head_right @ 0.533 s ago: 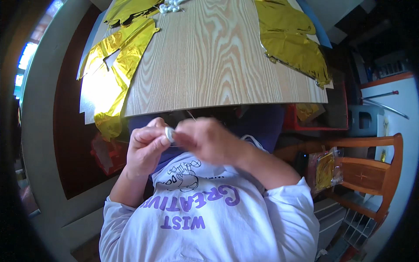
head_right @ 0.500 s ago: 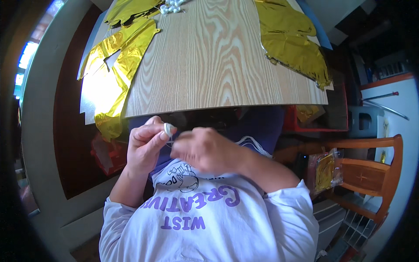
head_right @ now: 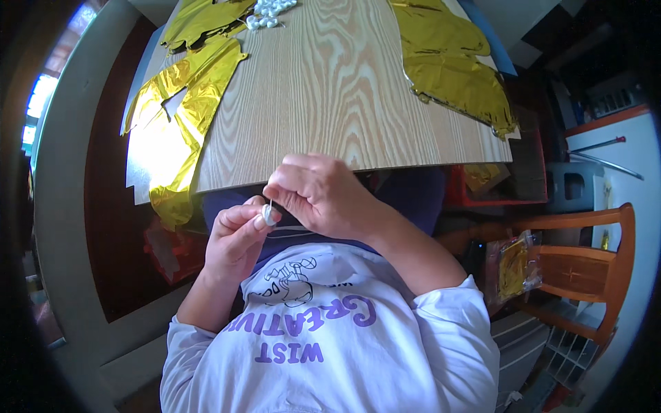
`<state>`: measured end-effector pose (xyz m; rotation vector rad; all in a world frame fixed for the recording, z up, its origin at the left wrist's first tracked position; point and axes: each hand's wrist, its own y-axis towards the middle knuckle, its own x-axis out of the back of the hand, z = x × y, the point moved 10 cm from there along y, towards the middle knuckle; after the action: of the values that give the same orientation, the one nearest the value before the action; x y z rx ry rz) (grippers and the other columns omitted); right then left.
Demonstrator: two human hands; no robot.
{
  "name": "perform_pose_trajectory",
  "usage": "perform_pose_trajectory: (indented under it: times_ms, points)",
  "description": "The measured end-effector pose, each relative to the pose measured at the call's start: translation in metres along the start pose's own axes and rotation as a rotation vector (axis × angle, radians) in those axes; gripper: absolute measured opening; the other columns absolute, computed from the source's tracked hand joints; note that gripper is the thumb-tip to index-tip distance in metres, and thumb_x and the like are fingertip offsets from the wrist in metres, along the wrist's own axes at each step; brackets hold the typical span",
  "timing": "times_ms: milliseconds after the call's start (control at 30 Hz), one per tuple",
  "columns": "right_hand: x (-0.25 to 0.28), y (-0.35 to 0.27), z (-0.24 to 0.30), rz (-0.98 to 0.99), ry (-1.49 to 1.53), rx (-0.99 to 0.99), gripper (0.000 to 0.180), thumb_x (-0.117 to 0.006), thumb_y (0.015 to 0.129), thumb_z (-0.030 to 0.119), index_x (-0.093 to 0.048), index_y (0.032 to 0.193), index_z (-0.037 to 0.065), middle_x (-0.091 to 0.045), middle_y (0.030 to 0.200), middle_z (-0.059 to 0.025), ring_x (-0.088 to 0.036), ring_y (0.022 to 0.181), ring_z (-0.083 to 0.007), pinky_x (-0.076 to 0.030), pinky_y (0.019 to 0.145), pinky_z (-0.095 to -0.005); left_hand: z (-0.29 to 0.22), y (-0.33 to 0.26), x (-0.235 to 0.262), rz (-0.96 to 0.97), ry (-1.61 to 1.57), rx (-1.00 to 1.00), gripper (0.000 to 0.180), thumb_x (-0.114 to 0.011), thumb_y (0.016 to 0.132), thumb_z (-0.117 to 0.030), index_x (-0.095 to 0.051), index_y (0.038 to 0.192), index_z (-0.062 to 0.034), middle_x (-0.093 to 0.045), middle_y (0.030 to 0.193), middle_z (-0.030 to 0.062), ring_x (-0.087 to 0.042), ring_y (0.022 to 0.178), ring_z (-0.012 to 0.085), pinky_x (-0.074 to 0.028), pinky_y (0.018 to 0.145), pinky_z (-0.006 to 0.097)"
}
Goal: The person is methodically folding large gold foil balloons at a wooden table.
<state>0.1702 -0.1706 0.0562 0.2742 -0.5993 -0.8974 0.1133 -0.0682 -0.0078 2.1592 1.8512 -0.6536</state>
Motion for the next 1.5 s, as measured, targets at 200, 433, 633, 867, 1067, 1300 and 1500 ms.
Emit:
perform_pose_trajectory:
  times_ms: [200,433,633,867,1067,1300,1500]
  points:
    - [-0.032,-0.025,-0.019,-0.053,0.310,-0.174,0.014,-0.061,0.096,0.013,-0.061,0.086,0.003,-0.060,0.077,-0.0104,-0.064,0.071,-0.0237,-0.051,0.065,-0.0339,0.007,0.006,-0.003,-0.047,-0.424,0.101,0.019,-0.064,0.095,-0.014,-0.072,0.109,-0.0029,-0.059,0.087,-0.0007,-0.055,0.085,0.0091,-0.043,0.081,0.025]
    - [-0.016,-0.013,0.025,0.014,-0.451,0.096,0.020,-0.072,0.084,0.019,-0.059,0.073,0.008,-0.051,0.064,-0.0034,-0.055,0.057,-0.0206,-0.043,0.056,-0.0345,-0.024,0.001,0.015,-0.153,0.513,-0.256,0.016,-0.064,0.095,-0.006,-0.072,0.106,0.0021,-0.056,0.077,0.0013,-0.048,0.074,0.0089,-0.038,0.065,0.022]
    - [-0.003,0.002,0.017,0.213,-0.383,0.052,0.031,-0.078,0.080,0.024,-0.059,0.063,0.008,-0.045,0.055,-0.0044,-0.049,0.050,-0.0195,-0.039,0.053,-0.0328,-0.027,0.001,-0.001,0.053,0.669,-0.298,0.021,-0.067,0.088,-0.015,-0.068,0.103,-0.0011,-0.048,0.069,0.0029,-0.044,0.065,0.0150,-0.031,0.063,0.031]
    - [-0.005,-0.025,-0.056,0.105,0.484,-0.680,0.017,-0.079,0.081,0.011,-0.064,0.082,0.003,-0.056,0.067,-0.0012,-0.054,0.060,-0.0098,-0.042,0.058,-0.0237,-0.003,0.003,-0.003,0.149,0.235,-0.023,0.011,-0.069,0.092,-0.011,-0.068,0.094,-0.0005,-0.051,0.080,-0.0007,-0.046,0.070,0.0057,-0.036,0.061,0.023]
    - [0.034,0.000,0.019,-0.016,-0.095,-0.087,0.030,-0.076,0.082,0.008,-0.067,0.109,0.004,-0.063,0.095,-0.0105,-0.064,0.081,-0.0195,-0.054,0.069,-0.0303,-0.004,0.008,0.005,0.098,0.102,0.028,0.008,-0.067,0.093,-0.007,-0.069,0.094,0.0005,-0.053,0.085,0.0006,-0.050,0.073,0.0057,-0.040,0.063,0.021]
    - [-0.009,0.009,-0.011,0.298,0.335,-0.286,0.015,-0.076,0.079,0.000,-0.069,0.092,0.001,-0.070,0.087,-0.0085,-0.068,0.081,-0.0181,-0.053,0.072,-0.0288,-0.017,0.013,0.000,0.205,0.249,-0.050,0.011,-0.068,0.093,-0.011,-0.070,0.093,-0.0004,-0.053,0.083,0.0009,-0.050,0.074,0.0077,-0.039,0.065,0.023]
    - [-0.006,0.034,0.005,0.345,0.349,-0.237,0.016,-0.077,0.082,0.005,-0.066,0.093,0.004,-0.068,0.086,-0.0062,-0.068,0.082,-0.0146,-0.054,0.074,-0.0277,-0.038,0.018,-0.002,0.281,0.098,-0.089,0.014,-0.057,0.100,-0.012,-0.066,0.102,-0.0019,-0.052,0.091,0.0011,-0.048,0.081,0.0080,-0.039,0.071,0.024]
